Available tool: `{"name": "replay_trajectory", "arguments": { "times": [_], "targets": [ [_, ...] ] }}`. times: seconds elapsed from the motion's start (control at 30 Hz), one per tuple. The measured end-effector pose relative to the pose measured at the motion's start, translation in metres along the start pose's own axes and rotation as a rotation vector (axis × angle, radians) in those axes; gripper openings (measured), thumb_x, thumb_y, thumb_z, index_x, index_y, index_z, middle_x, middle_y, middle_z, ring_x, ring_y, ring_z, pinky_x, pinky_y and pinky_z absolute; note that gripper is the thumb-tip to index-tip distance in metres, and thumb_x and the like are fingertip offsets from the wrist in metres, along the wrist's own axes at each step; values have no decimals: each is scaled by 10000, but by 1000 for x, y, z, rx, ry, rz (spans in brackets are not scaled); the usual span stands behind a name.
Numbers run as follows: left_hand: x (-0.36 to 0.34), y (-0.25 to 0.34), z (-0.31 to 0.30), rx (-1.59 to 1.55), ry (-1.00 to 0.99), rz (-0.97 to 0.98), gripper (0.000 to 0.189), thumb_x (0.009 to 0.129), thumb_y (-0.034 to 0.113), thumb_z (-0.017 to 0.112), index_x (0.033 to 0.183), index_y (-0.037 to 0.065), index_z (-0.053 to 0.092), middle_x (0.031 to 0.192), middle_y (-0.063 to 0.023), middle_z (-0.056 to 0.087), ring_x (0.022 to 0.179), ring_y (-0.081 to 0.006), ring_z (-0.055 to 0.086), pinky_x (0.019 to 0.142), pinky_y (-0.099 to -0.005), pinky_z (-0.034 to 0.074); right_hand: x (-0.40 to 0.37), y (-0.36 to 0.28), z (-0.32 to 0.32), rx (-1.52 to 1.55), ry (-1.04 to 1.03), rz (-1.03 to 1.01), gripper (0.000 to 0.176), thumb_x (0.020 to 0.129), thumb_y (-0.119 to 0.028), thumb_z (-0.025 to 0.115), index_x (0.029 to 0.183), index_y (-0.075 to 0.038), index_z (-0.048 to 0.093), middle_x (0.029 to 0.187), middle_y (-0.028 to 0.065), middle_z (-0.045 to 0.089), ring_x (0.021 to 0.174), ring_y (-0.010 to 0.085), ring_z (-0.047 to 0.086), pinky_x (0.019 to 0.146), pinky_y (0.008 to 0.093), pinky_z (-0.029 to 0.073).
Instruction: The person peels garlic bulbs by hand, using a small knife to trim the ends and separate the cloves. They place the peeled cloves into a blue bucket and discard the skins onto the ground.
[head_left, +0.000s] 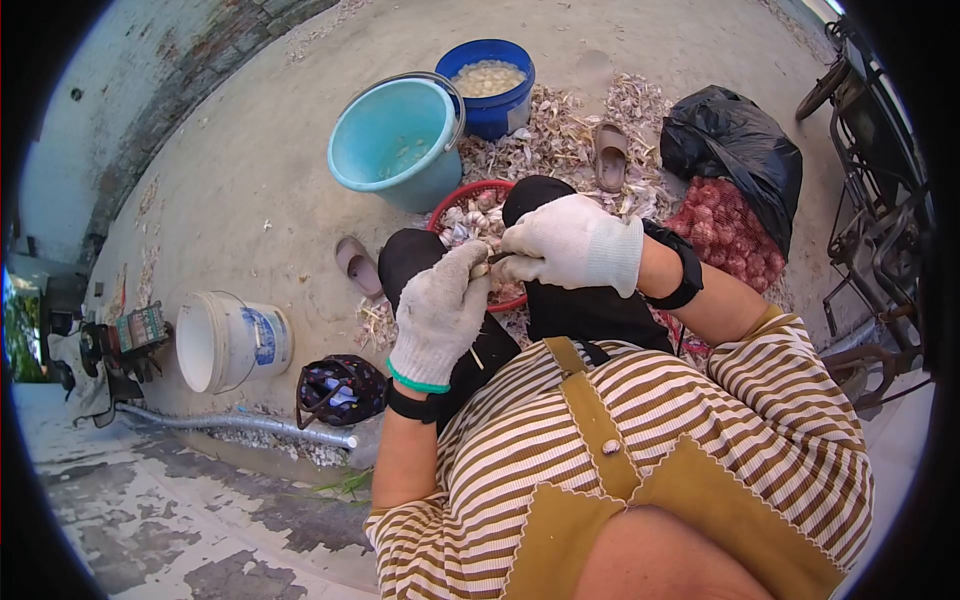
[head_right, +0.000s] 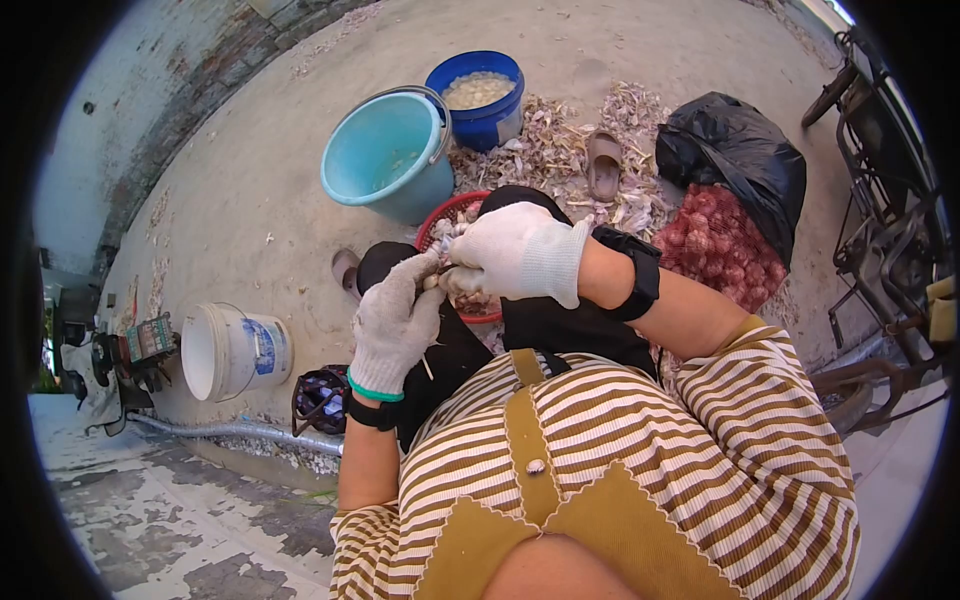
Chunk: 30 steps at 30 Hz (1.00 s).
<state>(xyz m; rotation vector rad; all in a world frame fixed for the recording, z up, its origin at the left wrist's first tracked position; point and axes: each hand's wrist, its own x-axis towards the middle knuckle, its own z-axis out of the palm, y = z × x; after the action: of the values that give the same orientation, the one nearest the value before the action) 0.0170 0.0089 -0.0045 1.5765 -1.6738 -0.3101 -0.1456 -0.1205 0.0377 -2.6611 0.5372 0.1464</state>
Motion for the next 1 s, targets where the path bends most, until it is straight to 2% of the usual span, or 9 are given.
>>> {"name": "replay_trajectory", "arguments": {
  "times": [0.13,0.2,0.33,0.43,0.5,0.7,0.83,0.9,1.0],
  "targets": [
    [-2,13,-3,-67,-56,-58,251,837,38,610,1087,35,612,846,-156,676,661,-282,672,574,-362,517,1,7,5,19,14,-11,300,881,-382,549,903,-110,673,782,139,658,765,330,652,675,426,516],
    [-5,18,-1,-767,-67,-525,282,884,-2,580,1164,3,549,784,-130,627,465,-110,504,415,-254,386,-2,8,4,147,36,-2,275,877,-360,558,896,-111,674,783,139,656,768,331,648,682,423,512],
    [-5,18,-2,-985,-1,-652,300,897,-12,570,1193,6,521,779,-123,588,447,-63,420,383,-211,297,-4,10,0,107,67,14,288,894,-333,570,958,-76,683,791,148,654,763,333,642,670,405,504],
    [-7,3,6,-614,-24,-517,249,852,18,616,1100,11,600,762,-97,665,537,-134,609,471,-276,458,-9,3,-4,155,41,72,307,891,-350,581,960,-71,688,790,154,652,767,326,645,671,403,505],
    [-2,-2,10,-123,106,-55,262,823,32,638,1085,35,621,800,-144,681,634,-246,676,553,-329,508,-8,2,-4,144,57,20,332,874,-391,558,881,-82,678,760,159,647,758,340,649,675,426,515],
    [2,11,5,9,71,-16,260,798,51,655,1057,54,650,852,-161,676,774,-330,673,643,-369,529,-4,-3,-8,25,-11,66,331,862,-392,559,876,-84,680,750,169,646,746,332,653,662,431,517],
    [0,5,7,53,86,85,291,809,38,641,1099,53,631,810,-127,679,680,-268,683,588,-341,521,-4,6,-3,27,10,25,307,860,-369,563,866,-83,673,746,155,647,740,329,650,666,425,517],
    [-6,7,7,-509,-54,-309,258,893,8,580,1150,9,568,750,-120,631,460,-118,526,409,-264,394,-4,11,-2,152,20,-36,296,870,-358,558,873,-84,670,752,150,646,738,328,646,672,419,512],
    [-5,16,1,-991,-93,-611,276,931,-5,518,1206,-1,512,766,-127,609,447,-98,484,379,-234,343,-7,8,-6,239,22,-32,286,883,-347,559,898,-84,670,770,152,648,735,335,637,666,413,500]
  ]
}}
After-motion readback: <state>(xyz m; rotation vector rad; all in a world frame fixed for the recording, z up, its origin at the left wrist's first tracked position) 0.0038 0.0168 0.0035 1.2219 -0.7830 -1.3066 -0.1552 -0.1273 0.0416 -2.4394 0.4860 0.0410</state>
